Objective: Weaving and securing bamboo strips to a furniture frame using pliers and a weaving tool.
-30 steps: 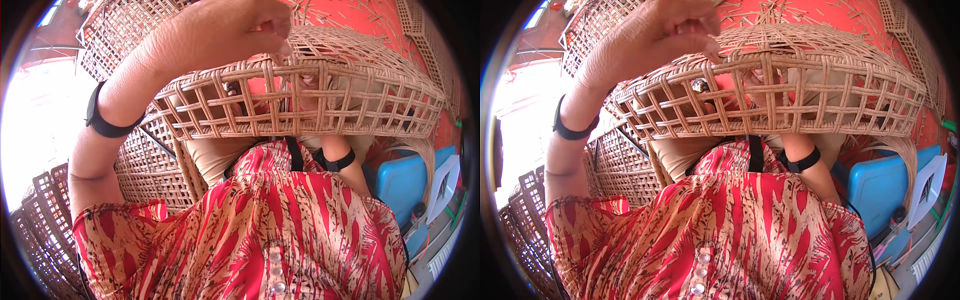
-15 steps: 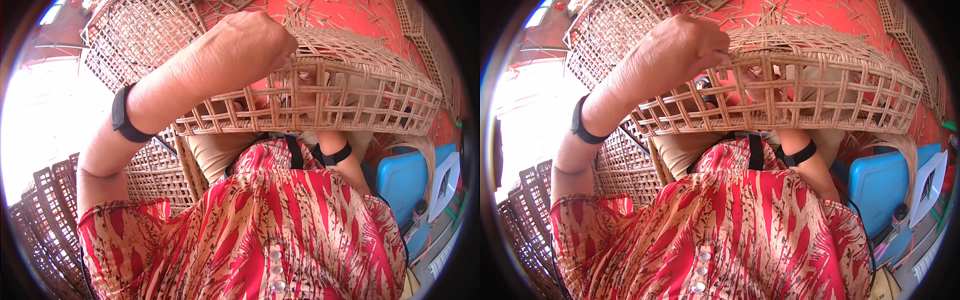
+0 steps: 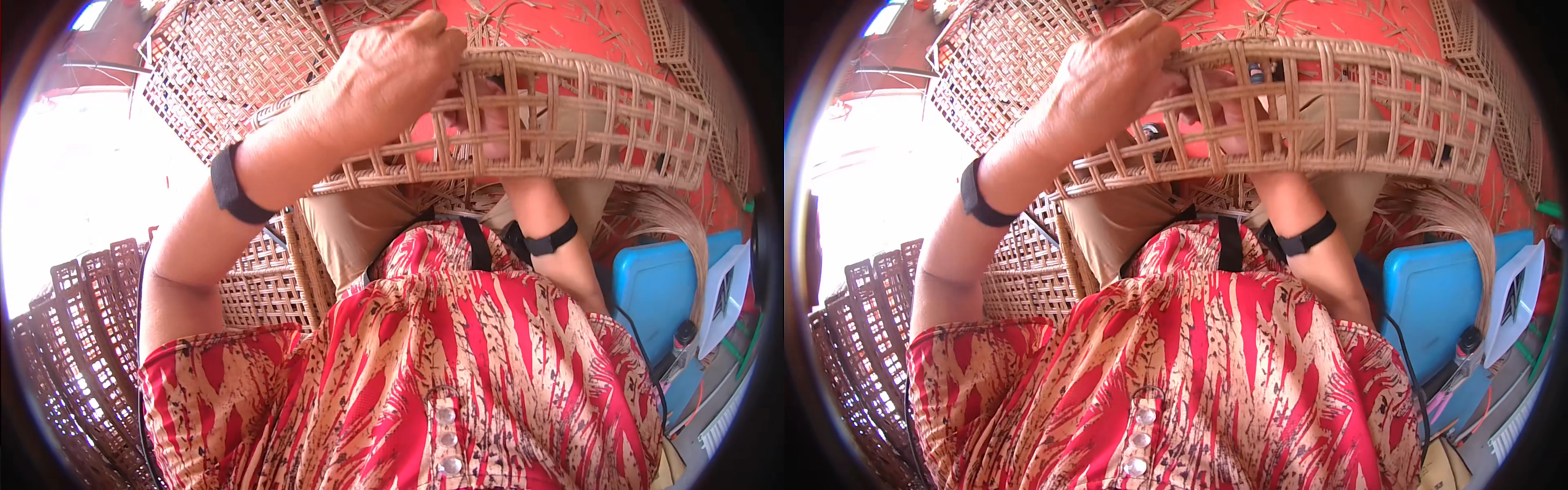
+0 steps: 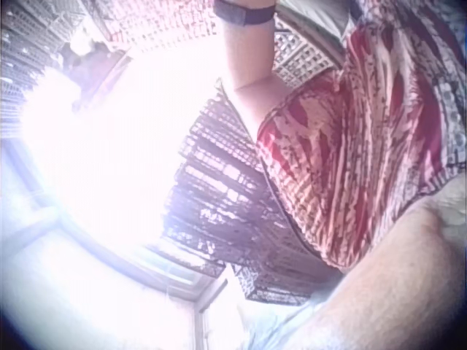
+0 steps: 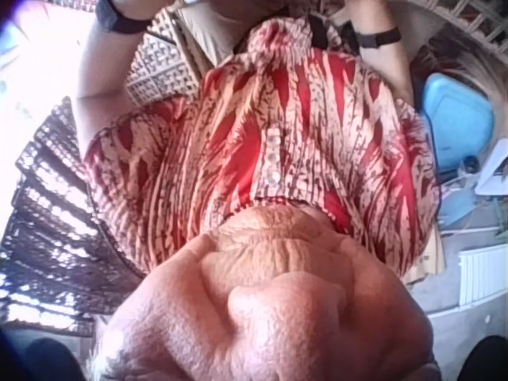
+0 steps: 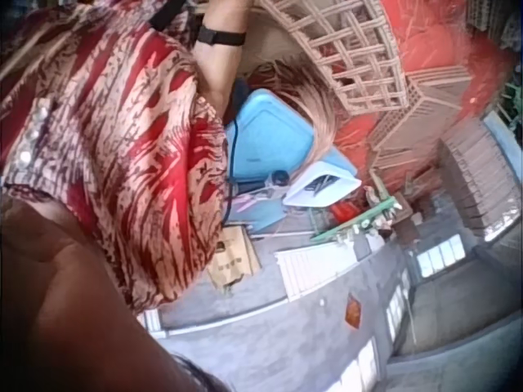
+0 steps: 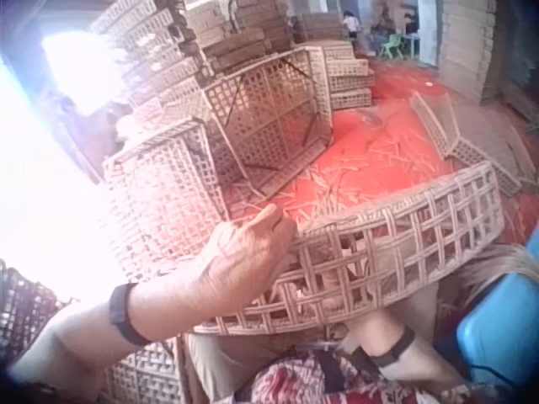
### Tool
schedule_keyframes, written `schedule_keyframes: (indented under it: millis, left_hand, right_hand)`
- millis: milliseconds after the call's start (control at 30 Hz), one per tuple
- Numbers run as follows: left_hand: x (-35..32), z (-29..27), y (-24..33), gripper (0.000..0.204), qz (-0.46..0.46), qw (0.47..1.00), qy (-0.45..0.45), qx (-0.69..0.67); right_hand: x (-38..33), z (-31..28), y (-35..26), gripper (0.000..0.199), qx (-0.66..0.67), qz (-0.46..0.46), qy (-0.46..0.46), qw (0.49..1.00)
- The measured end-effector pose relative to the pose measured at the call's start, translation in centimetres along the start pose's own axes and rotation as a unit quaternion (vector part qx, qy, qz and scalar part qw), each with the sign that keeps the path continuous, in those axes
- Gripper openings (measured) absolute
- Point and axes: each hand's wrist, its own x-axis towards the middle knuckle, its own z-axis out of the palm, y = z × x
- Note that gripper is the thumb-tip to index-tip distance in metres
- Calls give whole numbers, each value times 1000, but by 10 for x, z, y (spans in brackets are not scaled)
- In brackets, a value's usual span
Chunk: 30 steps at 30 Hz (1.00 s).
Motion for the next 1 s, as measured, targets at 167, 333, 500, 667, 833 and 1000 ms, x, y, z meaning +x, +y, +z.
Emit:
schedule_keyframes:
  millis: [167,333,500,667,833,1000]
  left_hand:
    - [24,-28,-35,22,49,994,48,-90]
    - [29,-53,-43,17,59,990,74,-107]
    - [65,-81,-81,15,41,988,149,-16]
    - [39,-55,-79,78,-12,976,216,10]
    - [110,-158,-164,92,1,973,215,80]
    - [102,-127,-193,85,4,967,240,87]
  right_hand:
    - [50,0,-33,33,314,77,-17,946]
    - [73,-1,-58,32,307,49,-73,948]
    - [150,-20,-81,30,266,19,-65,961]
    - [227,-70,-43,27,-68,-93,-10,993]
    - [337,-53,-145,18,-43,-28,55,997]
    - [195,11,-9,25,-240,54,3,969]
